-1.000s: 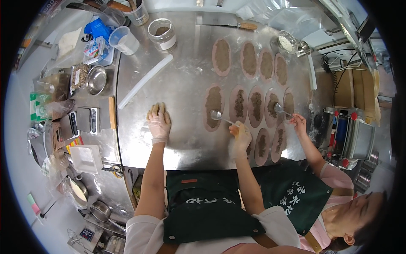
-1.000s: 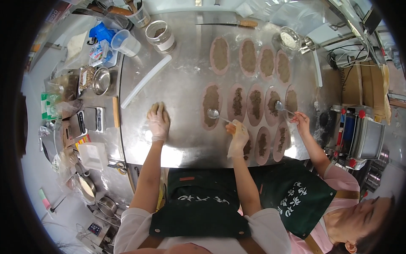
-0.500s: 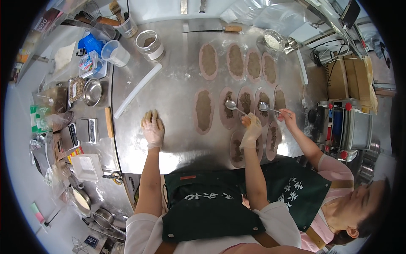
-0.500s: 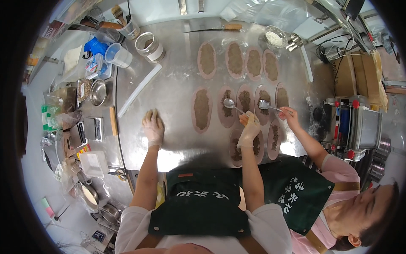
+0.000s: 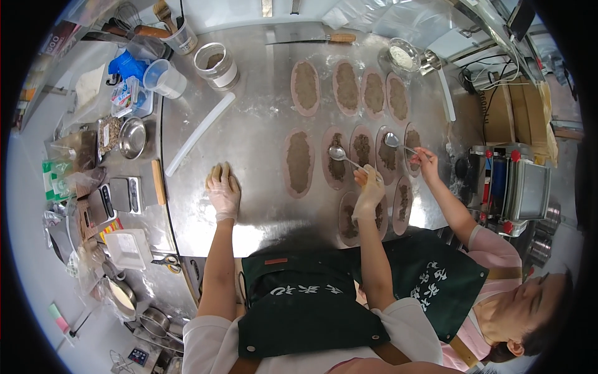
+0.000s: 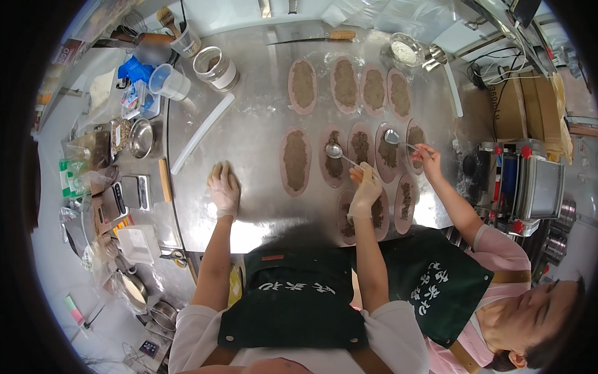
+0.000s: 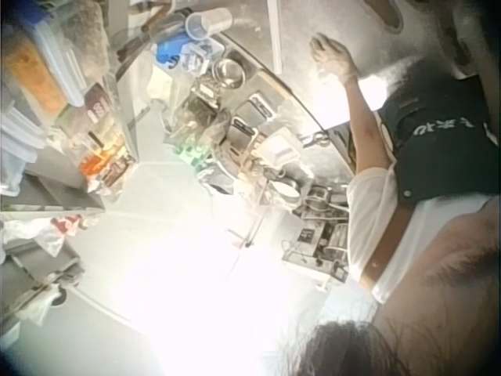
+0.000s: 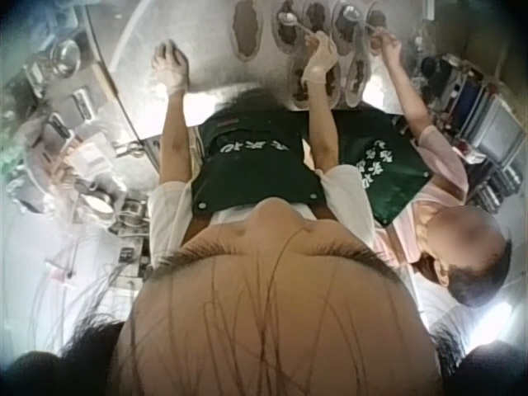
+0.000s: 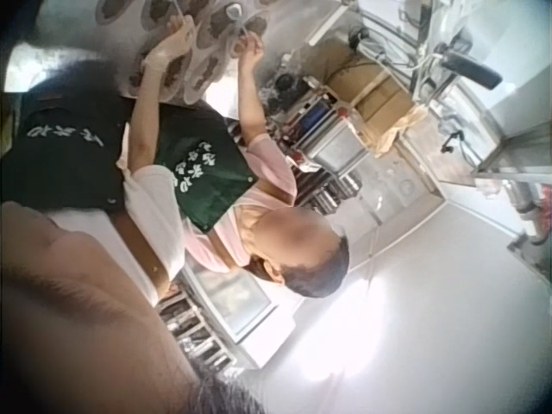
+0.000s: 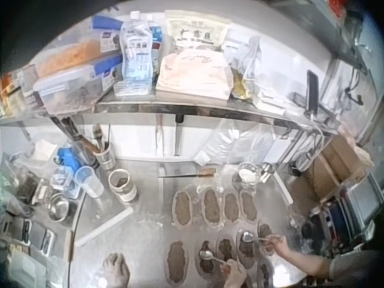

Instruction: The person adds bean paste to flattened dough on a stainless steel table using a spoon, reaches for a storage container, and then handles a plastic lid.

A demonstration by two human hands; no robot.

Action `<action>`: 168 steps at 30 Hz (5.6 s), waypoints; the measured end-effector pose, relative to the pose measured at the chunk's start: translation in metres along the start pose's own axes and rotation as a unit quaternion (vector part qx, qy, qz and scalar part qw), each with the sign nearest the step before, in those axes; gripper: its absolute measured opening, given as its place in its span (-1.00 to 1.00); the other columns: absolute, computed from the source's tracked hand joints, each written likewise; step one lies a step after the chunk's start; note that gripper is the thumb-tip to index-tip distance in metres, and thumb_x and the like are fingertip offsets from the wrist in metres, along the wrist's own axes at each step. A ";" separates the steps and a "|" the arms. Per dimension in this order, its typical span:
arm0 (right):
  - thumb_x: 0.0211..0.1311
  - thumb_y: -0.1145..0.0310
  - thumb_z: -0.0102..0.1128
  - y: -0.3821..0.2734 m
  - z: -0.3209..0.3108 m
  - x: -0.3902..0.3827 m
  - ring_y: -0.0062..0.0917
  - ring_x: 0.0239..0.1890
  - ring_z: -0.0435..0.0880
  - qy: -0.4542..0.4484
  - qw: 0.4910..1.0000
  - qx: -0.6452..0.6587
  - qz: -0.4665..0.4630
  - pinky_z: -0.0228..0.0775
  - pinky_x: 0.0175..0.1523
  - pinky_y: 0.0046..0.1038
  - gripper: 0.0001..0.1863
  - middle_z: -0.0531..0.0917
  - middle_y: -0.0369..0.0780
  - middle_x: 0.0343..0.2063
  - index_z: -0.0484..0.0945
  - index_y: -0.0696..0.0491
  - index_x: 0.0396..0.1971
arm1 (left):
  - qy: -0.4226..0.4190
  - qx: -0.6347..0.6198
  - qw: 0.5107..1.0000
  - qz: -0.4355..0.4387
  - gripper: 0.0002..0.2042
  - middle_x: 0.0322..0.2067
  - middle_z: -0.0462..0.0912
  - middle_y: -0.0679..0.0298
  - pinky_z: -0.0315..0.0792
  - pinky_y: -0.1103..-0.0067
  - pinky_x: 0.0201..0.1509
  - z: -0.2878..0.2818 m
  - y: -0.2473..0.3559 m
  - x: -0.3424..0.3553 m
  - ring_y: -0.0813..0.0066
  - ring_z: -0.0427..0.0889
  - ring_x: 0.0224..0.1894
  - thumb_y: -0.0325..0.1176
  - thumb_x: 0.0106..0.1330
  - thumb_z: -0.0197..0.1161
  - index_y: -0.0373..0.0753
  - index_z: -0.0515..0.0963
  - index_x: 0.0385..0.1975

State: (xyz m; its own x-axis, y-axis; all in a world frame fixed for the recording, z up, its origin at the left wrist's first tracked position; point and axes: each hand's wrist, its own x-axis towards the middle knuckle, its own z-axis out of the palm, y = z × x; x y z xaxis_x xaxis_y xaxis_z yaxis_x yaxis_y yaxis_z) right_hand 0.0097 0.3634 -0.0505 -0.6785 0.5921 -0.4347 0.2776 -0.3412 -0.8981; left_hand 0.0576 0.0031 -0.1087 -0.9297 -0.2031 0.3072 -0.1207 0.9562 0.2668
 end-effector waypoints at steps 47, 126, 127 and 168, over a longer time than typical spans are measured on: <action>0.25 0.41 0.09 -0.006 0.036 0.003 -0.46 -0.47 0.65 -0.001 0.999 0.011 -0.030 0.48 -0.36 -0.57 -0.80 0.63 -0.15 -0.47 0.52 0.25 -0.27 | -0.006 0.006 1.000 -0.014 -0.59 0.05 0.41 0.17 0.20 0.20 0.23 -0.003 0.001 0.001 0.13 0.35 0.15 -0.39 0.22 0.14 -0.11 0.41 0.11; 0.33 0.30 0.05 0.021 -0.030 0.003 -0.42 -0.36 0.66 -0.036 0.998 0.057 0.018 0.50 -0.27 -0.58 -0.72 0.63 -0.11 -0.36 0.50 0.25 -0.19 | 0.002 -0.017 1.000 -0.001 -0.60 0.06 0.41 0.17 0.19 0.21 0.24 0.000 0.000 0.000 0.12 0.35 0.15 -0.38 0.22 0.14 -0.11 0.41 0.10; 0.33 0.30 0.05 0.024 -0.033 0.004 -0.42 -0.36 0.66 -0.038 0.998 0.056 0.019 0.50 -0.27 -0.58 -0.72 0.63 -0.11 -0.36 0.50 0.25 -0.19 | 0.003 -0.014 1.000 -0.003 -0.60 0.06 0.41 0.17 0.19 0.21 0.24 0.000 -0.001 -0.001 0.12 0.35 0.15 -0.38 0.22 0.14 -0.11 0.41 0.10; 0.38 0.32 -0.04 0.011 -0.054 -0.038 -0.45 -0.33 0.67 -0.052 0.998 -0.021 0.002 0.49 -0.23 -0.58 -0.73 0.63 -0.15 -0.34 0.49 0.24 -0.18 | -0.002 -0.002 1.000 -0.006 -0.59 0.03 0.43 0.15 0.22 0.23 0.22 -0.002 0.001 -0.001 0.12 0.37 0.12 -0.39 0.19 0.15 -0.14 0.43 0.09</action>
State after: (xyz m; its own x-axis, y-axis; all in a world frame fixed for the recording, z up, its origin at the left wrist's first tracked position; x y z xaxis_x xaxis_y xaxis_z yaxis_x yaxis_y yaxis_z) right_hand 0.0756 0.3767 -0.0474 -0.7442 0.5110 -0.4302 0.3071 -0.3103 -0.8997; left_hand 0.0596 0.0036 -0.1069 -0.9294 -0.2131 0.3013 -0.1296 0.9529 0.2741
